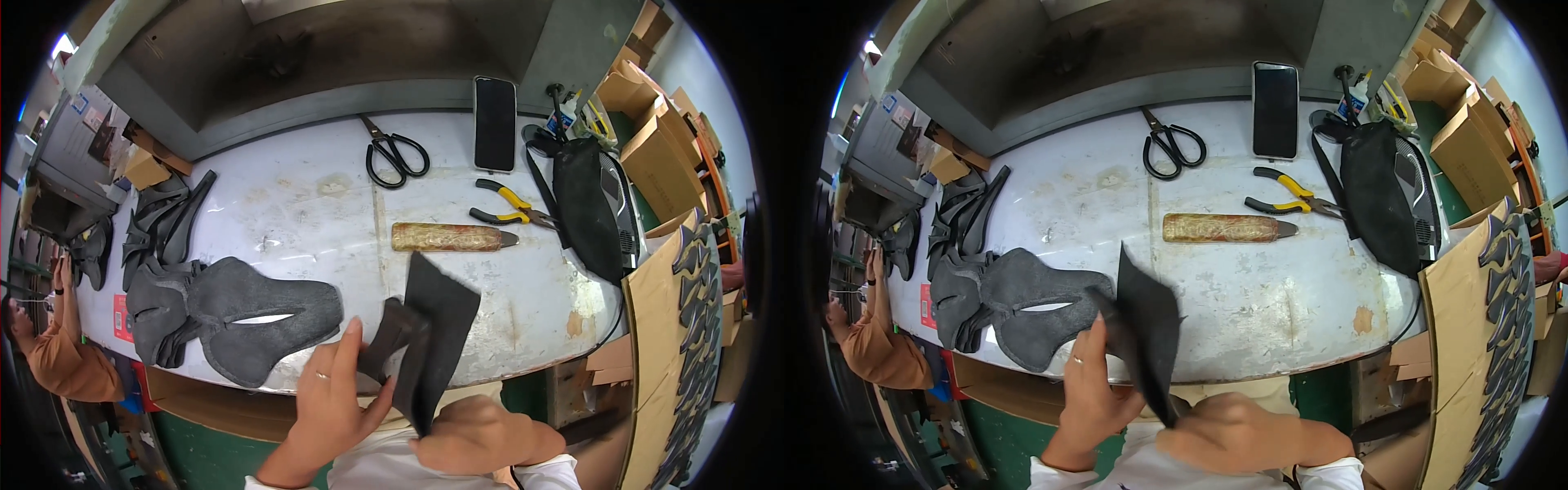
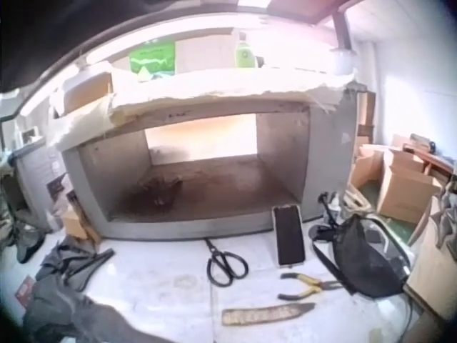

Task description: Stretching and fitting a synthetic cover onto a bicycle saddle base on a manufacturing workbench.

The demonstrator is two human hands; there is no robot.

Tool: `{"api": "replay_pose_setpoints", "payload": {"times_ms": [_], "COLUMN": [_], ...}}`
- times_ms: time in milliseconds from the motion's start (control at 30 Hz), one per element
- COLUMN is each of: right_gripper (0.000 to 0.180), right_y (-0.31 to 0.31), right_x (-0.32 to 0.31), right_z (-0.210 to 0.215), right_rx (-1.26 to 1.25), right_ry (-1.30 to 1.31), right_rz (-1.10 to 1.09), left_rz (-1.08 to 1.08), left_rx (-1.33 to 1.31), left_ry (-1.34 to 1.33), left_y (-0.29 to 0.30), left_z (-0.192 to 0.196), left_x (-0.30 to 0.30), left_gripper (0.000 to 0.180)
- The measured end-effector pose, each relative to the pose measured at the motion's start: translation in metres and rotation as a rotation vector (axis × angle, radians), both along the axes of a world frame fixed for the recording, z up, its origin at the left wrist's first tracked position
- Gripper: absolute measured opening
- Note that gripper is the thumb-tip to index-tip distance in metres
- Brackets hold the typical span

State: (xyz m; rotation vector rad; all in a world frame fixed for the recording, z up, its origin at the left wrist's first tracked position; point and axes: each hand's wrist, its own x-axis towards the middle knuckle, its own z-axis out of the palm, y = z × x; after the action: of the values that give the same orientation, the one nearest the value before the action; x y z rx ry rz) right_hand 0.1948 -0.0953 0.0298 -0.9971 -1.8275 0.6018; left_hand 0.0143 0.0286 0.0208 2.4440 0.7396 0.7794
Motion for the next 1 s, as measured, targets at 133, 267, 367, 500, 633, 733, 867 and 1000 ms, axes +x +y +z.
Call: {"api": "replay_pose_setpoints", "payload": {"times_ms": [133, 267, 367, 500, 633, 733, 867, 1000], "right_gripper": [0.033, 0.037, 0.025, 0.019, 0.017, 0.014, 0.021, 0.022], "right_y": [0.008, 0.028, 0.025, 0.023, 0.023, 0.022, 0.012, 0.011], "right_x": [-0.011, -0.009, -0.016, -0.023, -0.019, -0.017, -0.012, -0.008], "right_z": [-0.006, -0.015, -0.023, -0.012, -0.014, -0.018, -0.016, -0.014], "right_rx": [0.053, -0.234, -0.417, -0.342, -0.245, -0.307, -0.642, -0.676], "right_ry": [0.325, 0.376, 0.505, 0.24, 0.162, 0.315, 0.76, 0.871], "right_rz": [-0.031, -0.476, -0.408, -0.483, -0.527, -0.477, -0.278, -0.321], "left_rz": [0.322, -0.001, 0.016, -0.195, -0.095, -0.194, -0.2, -0.25], "left_rx": [-1.45, -1.369, -1.462, -1.782, -1.776, -1.684, -1.551, -1.449], "left_ry": [-0.729, -0.646, -0.469, -0.511, -0.415, -0.539, -0.4, -0.15], "left_y": [-0.013, -0.023, -0.026, -0.019, -0.023, -0.031, -0.034, -0.026], "left_z": [0.001, -0.03, -0.016, -0.017, 0.009, 0.013, 0.017, 0.0], "left_x": [-0.002, -0.005, -0.004, -0.007, 0.003, 0.012, 0.011, -0.006], "left_gripper": [0.062, 0.063, 0.075, 0.089, 0.079, 0.072, 0.071, 0.054]}}
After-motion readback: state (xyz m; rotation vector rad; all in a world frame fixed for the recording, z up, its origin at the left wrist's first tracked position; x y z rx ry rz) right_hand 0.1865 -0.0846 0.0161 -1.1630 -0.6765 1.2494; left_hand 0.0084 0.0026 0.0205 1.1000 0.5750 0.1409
